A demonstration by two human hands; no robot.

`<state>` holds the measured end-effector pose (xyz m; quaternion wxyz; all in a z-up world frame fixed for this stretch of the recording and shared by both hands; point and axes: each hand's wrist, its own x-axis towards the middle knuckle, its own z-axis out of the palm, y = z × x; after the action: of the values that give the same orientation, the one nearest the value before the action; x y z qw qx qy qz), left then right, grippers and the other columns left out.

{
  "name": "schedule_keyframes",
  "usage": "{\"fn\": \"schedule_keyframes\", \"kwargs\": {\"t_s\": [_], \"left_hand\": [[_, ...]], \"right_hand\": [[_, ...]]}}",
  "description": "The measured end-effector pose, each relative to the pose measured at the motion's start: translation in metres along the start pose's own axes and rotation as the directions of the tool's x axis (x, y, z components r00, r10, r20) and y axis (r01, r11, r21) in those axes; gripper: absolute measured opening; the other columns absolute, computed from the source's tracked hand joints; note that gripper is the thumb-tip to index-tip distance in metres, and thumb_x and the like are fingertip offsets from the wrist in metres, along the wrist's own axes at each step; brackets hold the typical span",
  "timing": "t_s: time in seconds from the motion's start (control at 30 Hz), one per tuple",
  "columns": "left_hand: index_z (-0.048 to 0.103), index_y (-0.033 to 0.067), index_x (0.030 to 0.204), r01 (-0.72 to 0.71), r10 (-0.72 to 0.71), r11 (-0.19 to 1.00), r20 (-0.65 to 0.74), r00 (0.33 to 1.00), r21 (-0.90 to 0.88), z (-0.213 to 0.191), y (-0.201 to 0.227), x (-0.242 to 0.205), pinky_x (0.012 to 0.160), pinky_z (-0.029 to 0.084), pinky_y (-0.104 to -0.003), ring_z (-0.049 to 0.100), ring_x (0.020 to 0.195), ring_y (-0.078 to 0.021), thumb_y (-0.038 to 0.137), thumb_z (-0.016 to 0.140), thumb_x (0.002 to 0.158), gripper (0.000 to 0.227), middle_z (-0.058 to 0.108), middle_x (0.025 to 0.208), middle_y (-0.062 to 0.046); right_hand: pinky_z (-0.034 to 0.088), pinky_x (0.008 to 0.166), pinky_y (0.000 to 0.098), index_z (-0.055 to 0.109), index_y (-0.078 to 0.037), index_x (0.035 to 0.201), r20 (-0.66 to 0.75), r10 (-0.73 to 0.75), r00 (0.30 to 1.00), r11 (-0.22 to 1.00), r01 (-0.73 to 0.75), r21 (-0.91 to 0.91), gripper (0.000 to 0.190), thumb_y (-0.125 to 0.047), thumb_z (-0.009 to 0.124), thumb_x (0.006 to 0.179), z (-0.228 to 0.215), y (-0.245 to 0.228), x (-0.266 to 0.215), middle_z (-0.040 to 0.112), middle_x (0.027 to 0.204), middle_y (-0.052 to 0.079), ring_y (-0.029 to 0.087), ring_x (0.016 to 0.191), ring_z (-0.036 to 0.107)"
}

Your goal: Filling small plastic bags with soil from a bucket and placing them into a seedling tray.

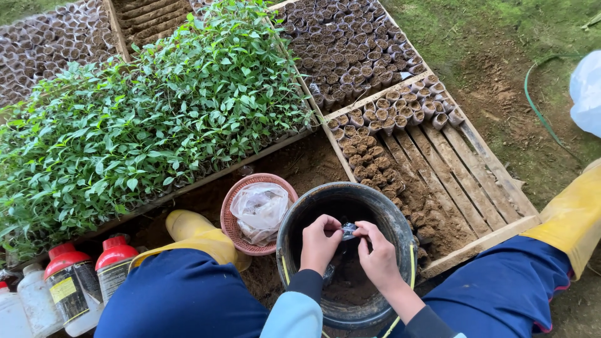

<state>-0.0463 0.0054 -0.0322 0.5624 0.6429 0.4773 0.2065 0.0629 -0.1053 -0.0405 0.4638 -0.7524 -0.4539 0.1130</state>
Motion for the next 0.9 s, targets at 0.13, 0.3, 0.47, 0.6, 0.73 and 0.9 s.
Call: {"fn": "schedule_keyframes", "kwargs": {"t_s": [0.13,0.3,0.47,0.6,0.73,0.9], "left_hand": [[0.074,0.0081,0.082,-0.019,0.019,1.0,-0.04,0.999,0.007,-0.004,0.013,0.0,0.068,0.057,-0.023,0.068,0.069,-0.0089,0.001,0.073,0.08,0.007,0.075,0.077,0.001],[0.074,0.0094,0.084,-0.005,0.006,1.0,-0.072,0.997,0.012,-0.005,0.018,0.0,0.066,0.056,-0.023,0.067,0.067,-0.0088,0.001,0.072,0.08,0.009,0.076,0.076,0.001],[0.081,0.004,0.085,-0.037,0.033,0.993,-0.041,0.999,-0.109,-0.002,0.032,-0.002,0.062,0.053,-0.019,0.067,0.065,-0.0065,-0.007,0.064,0.081,0.021,0.078,0.075,-0.001],[0.079,0.0023,0.079,-0.192,0.186,0.977,-0.074,0.98,-0.093,0.004,0.026,0.002,0.063,0.058,-0.023,0.071,0.07,-0.0107,-0.01,0.065,0.078,0.018,0.082,0.101,-0.003],[0.081,0.0045,0.093,-0.213,0.21,0.977,-0.089,0.974,-0.026,0.002,0.038,0.001,0.065,0.059,-0.021,0.072,0.074,-0.0101,-0.005,0.068,0.082,0.02,0.081,0.101,-0.001],[0.082,0.0074,0.097,-0.231,0.234,0.971,-0.067,0.97,0.056,-0.001,0.039,-0.002,0.063,0.057,-0.021,0.068,0.069,-0.0097,-0.001,0.069,0.078,0.024,0.079,0.1,0.001]], "right_hand": [[0.062,0.086,0.0276,0.062,-0.003,0.122,-0.024,0.115,0.993,0.989,-0.112,0.101,0.043,0.011,0.061,0.082,-0.003,0.003,0.004,0.075,0.102,0.008,0.016,0.094,0.075],[0.06,0.092,0.0316,0.061,-0.004,0.124,0.006,0.256,0.967,0.963,-0.255,0.081,0.041,0.007,0.06,0.084,0.01,0.034,0.005,0.071,0.11,0.01,0.019,0.102,0.071],[0.049,0.108,0.0502,0.046,-0.002,0.135,0.535,0.604,0.59,0.692,-0.056,-0.72,0.071,-0.024,0.081,0.078,0.054,0.104,-0.021,0.034,0.148,0.026,0.044,0.135,0.04],[0.041,0.117,0.0495,0.041,-0.001,0.147,0.634,0.705,0.319,0.669,-0.002,-0.743,0.074,-0.037,0.074,0.092,0.046,0.058,-0.013,0.031,0.156,0.022,0.042,0.145,0.032],[0.051,0.101,0.0415,0.059,-0.008,0.131,0.767,0.583,0.269,0.795,0.005,-0.606,0.05,-0.032,0.067,0.089,0.045,0.064,-0.02,0.059,0.132,0.014,0.035,0.115,0.058],[0.052,0.07,0.027,0.07,-0.009,0.103,0.828,0.532,0.177,0.837,-0.258,-0.482,0.027,-0.021,0.07,0.079,0.013,0.018,-0.002,0.071,0.088,0.002,0.016,0.074,0.062]]}}
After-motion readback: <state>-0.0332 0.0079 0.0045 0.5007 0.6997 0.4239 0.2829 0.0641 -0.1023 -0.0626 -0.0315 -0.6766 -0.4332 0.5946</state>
